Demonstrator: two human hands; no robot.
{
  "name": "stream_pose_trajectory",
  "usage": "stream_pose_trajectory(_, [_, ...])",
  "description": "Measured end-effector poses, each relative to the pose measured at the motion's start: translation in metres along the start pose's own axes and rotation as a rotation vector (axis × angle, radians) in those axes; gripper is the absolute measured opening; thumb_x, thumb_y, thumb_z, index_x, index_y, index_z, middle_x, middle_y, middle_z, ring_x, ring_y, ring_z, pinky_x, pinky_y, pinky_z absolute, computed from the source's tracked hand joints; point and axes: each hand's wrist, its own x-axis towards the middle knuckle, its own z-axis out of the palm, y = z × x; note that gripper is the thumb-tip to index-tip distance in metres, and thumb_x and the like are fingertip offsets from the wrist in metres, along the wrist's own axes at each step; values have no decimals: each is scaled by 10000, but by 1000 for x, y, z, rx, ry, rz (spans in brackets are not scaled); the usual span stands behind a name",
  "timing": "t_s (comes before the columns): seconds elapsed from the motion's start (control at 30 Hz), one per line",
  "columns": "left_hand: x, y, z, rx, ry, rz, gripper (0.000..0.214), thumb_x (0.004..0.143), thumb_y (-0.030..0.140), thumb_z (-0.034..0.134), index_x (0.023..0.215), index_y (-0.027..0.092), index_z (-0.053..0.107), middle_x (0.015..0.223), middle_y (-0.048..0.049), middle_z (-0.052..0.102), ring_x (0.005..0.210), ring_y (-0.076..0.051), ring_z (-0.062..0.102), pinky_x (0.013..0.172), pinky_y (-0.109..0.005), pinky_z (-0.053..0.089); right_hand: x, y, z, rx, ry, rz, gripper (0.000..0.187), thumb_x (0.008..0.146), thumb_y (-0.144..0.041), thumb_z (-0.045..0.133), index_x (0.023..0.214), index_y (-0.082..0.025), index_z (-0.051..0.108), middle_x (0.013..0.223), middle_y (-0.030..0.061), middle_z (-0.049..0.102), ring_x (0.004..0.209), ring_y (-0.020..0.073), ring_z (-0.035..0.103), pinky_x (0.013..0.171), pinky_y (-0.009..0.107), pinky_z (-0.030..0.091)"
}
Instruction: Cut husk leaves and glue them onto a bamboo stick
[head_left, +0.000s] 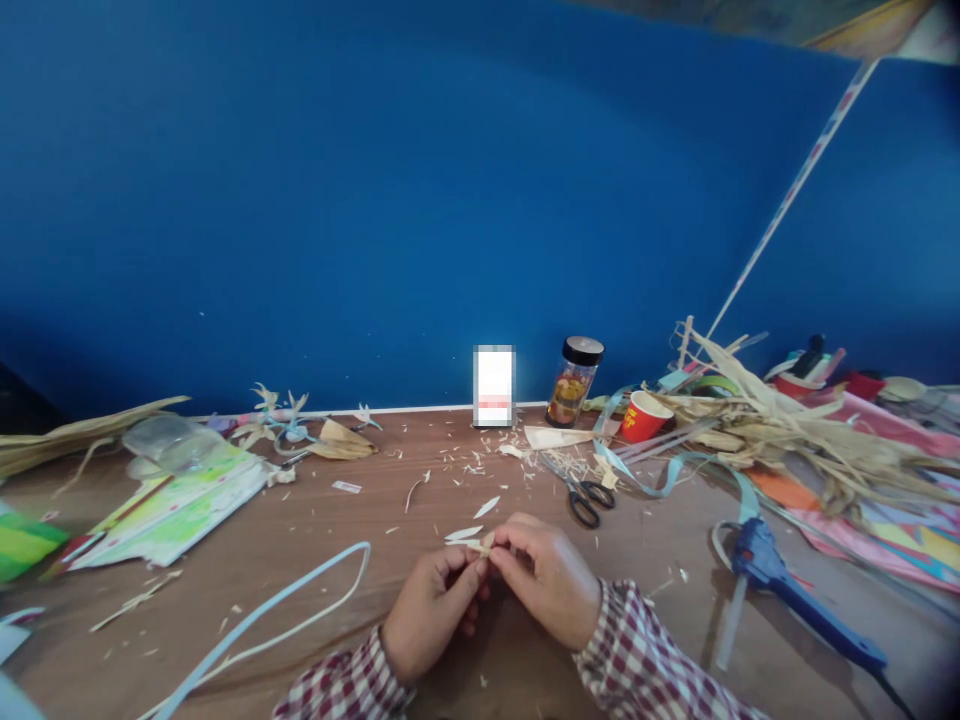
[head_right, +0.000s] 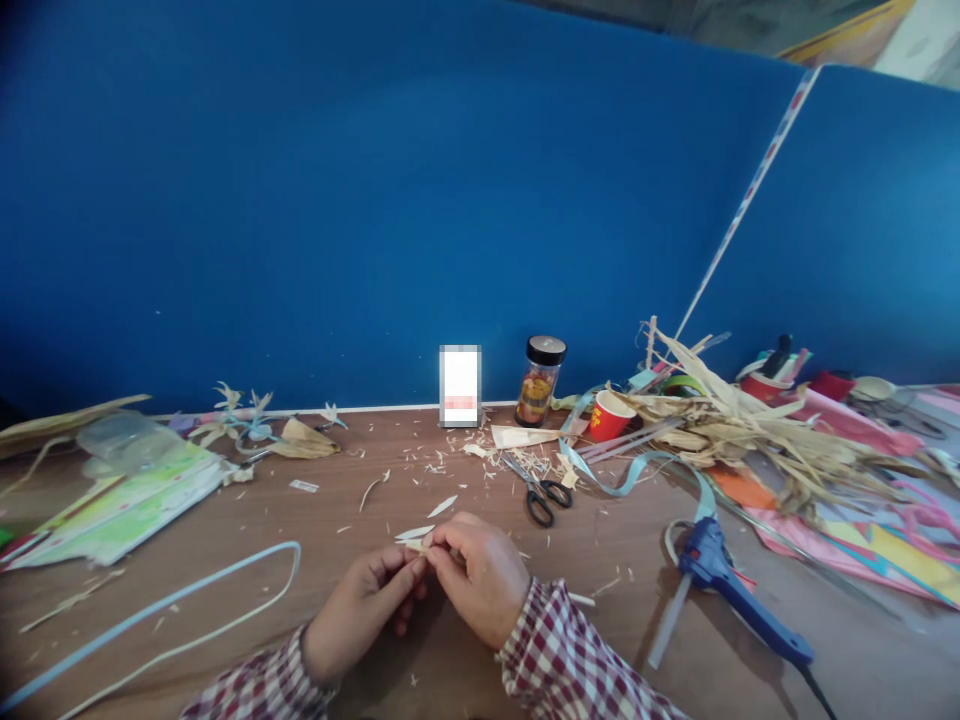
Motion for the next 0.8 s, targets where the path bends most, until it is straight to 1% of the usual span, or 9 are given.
stream_pose_trajectory(0.13, [-1,0,0,15,1,11,308,759,436,494,669,147,552,559,28,502,409,-66,435,396,-176,374,0,2,0,-39,10,0,138,828,-191,475,747,-197,587,728,-10,558,664,112,510,596,211,379])
stream_pose_trajectory(0.2, [-2,1,0,22,0,10,308,760,434,493,670,147,558,547,31,495,406,-68,432,396,-177,369,0,2,0,-47,1,1,142,829,-188,476,739,-198,585,723,-12,555,661,112,506,603,210,378])
stream_pose_trajectory(0.33, [-3,4,-1,23,2,36,308,761,418,501,622,148,549,492,46,453,399,-71,420,398,-174,343,0,1,0,-37,-17,-2,153,840,-188,463,776,-213,599,733,-13,560,657,112,507,603,208,375])
stream_pose_trajectory(0.47, [-3,7,-3,23,-1,64,296,765,395,511,642,135,579,522,35,471,421,-70,423,411,-176,347,0,-4,0,-47,-12,-3,178,845,-182,450,799,-241,611,768,-22,579,686,108,525,627,204,381])
stream_pose_trajectory(0.57, [-3,7,-4,19,-1,63,296,760,398,519,692,125,609,553,21,491,439,-75,429,412,-180,361,0,-3,1,-86,22,-2,180,842,-181,449,843,-253,614,813,-17,598,731,117,542,647,205,387])
stream_pose_trajectory(0.67, [-4,7,-4,16,-12,63,302,753,402,528,701,119,621,557,18,497,434,-72,436,411,-178,362,3,4,-4,-154,71,5,195,853,-205,427,889,-255,611,843,-6,607,745,124,553,655,211,394])
stream_pose_trajectory(0.73, [-5,7,-2,2,-23,54,307,756,405,524,715,118,627,565,17,509,421,-66,445,409,-176,358,5,12,-11,-203,134,36,210,863,-219,406,896,-244,611,850,8,605,745,130,558,671,221,399])
stream_pose_trajectory(0.8, [-4,6,-1,-30,-10,39,307,760,407,520,741,120,626,577,16,518,408,-60,446,403,-174,350,8,18,-18,-207,215,65,215,866,-220,399,935,-229,602,871,24,602,778,141,559,704,234,404])
